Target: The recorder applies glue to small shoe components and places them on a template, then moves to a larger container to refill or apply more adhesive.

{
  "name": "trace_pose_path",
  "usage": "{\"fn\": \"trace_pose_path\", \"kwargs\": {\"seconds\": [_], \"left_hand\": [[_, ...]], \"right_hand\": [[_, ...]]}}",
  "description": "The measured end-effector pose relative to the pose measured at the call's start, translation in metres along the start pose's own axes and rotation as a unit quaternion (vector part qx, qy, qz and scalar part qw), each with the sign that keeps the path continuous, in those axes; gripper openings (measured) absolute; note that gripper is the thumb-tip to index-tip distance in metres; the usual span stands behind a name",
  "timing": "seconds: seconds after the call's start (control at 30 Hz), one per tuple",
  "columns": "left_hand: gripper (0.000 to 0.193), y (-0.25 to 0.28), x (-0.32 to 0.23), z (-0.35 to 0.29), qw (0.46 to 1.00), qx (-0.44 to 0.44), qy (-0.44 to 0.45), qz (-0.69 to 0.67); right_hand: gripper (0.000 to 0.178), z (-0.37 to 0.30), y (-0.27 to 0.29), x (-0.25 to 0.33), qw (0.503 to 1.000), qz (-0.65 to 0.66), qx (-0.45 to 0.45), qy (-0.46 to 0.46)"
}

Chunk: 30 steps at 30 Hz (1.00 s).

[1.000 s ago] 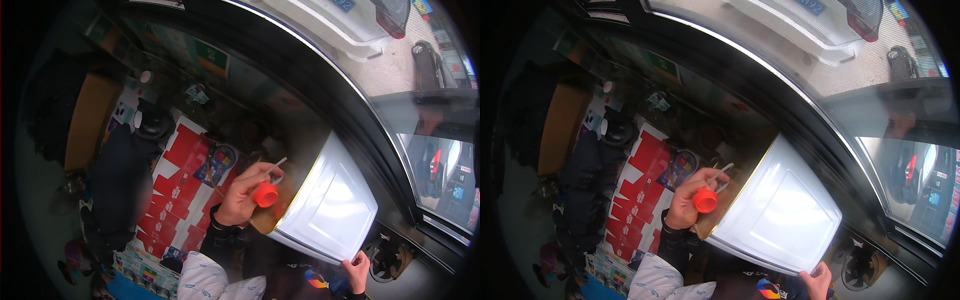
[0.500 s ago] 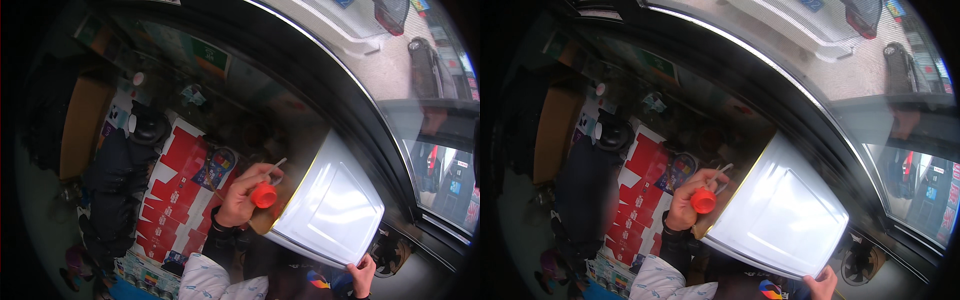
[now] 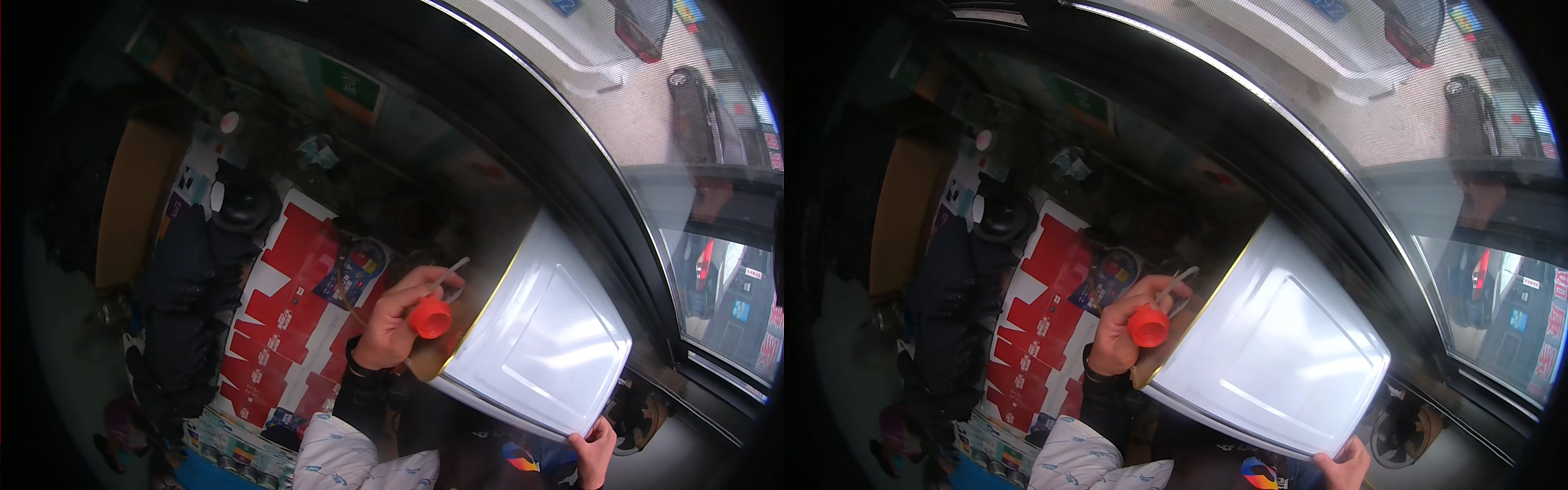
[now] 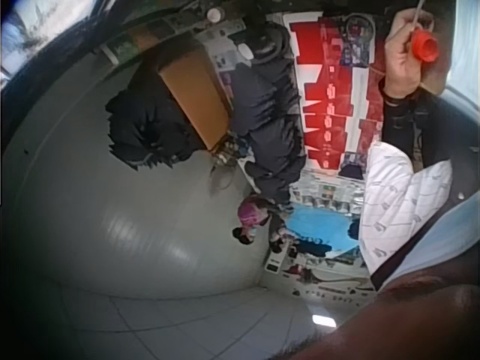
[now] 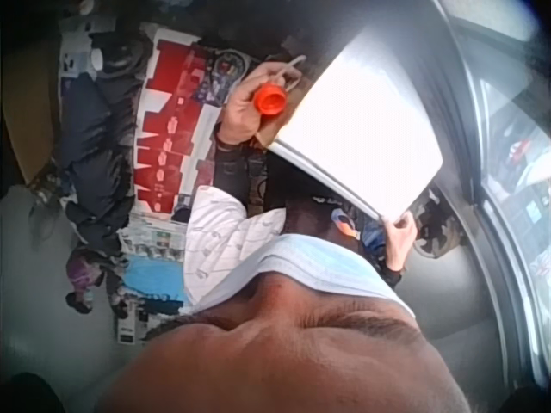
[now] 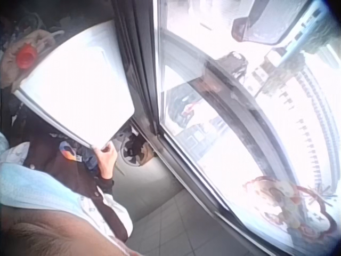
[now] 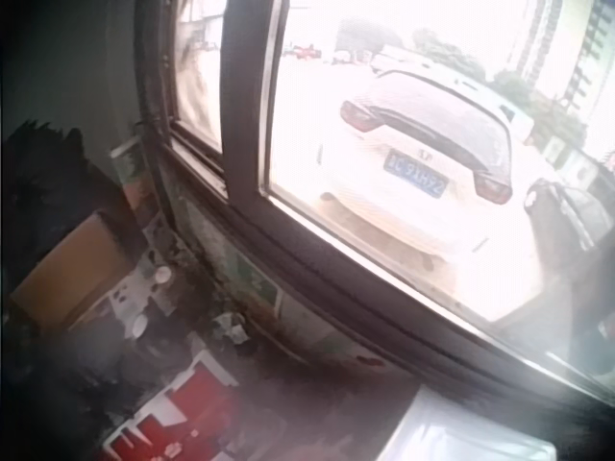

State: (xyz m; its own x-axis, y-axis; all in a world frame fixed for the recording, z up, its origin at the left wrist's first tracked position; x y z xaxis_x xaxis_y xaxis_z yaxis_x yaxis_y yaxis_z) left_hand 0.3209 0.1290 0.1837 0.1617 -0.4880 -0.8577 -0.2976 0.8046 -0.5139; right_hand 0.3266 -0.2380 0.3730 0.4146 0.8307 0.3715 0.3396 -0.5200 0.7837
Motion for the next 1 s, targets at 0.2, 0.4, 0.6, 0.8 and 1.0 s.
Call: {"fn": "trace_pose_path", "kwargs": {"seconds": [0.2,0.4,0.6,0.8,1.0], "left_hand": [[0.022,0.002,0.005,-0.002,1.0,-0.005,0.007,-0.018],[0.025,0.002,0.006,-0.002,1.0,-0.005,0.003,-0.02],[0.022,0.004,0.01,-0.003,1.0,0.001,0.002,-0.031],[0.021,0.007,0.013,-0.005,0.999,0.02,0.003,-0.039],[0.02,0.01,0.015,-0.006,0.999,0.017,0.006,-0.045]], "right_hand": [[0.025,0.0,0.001,0.0,1.0,-0.017,0.002,0.003],[0.024,-0.003,0.001,0.006,1.0,-0.022,-0.003,0.017],[0.019,-0.004,0.003,-0.007,1.0,0.015,-0.001,0.003],[0.016,-0.006,0.004,-0.008,1.0,0.016,0.004,-0.002],[0.018,-0.008,0.005,-0.017,0.999,0.032,0.006,-0.004]]}}
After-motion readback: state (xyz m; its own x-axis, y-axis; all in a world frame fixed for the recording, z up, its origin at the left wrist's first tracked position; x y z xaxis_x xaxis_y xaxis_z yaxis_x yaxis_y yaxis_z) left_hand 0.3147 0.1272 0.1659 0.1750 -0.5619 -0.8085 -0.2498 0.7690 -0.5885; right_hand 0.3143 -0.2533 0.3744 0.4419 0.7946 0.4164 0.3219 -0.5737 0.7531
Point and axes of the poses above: each hand's wrist, its own z-axis towards the middle knuckle, its own y-axis out of the back of the hand, x = y × z, the point moved 5 cm from there along z, towards the middle knuckle, and after that the axes turned 2 degrees about -x, right-handed, at the moved point
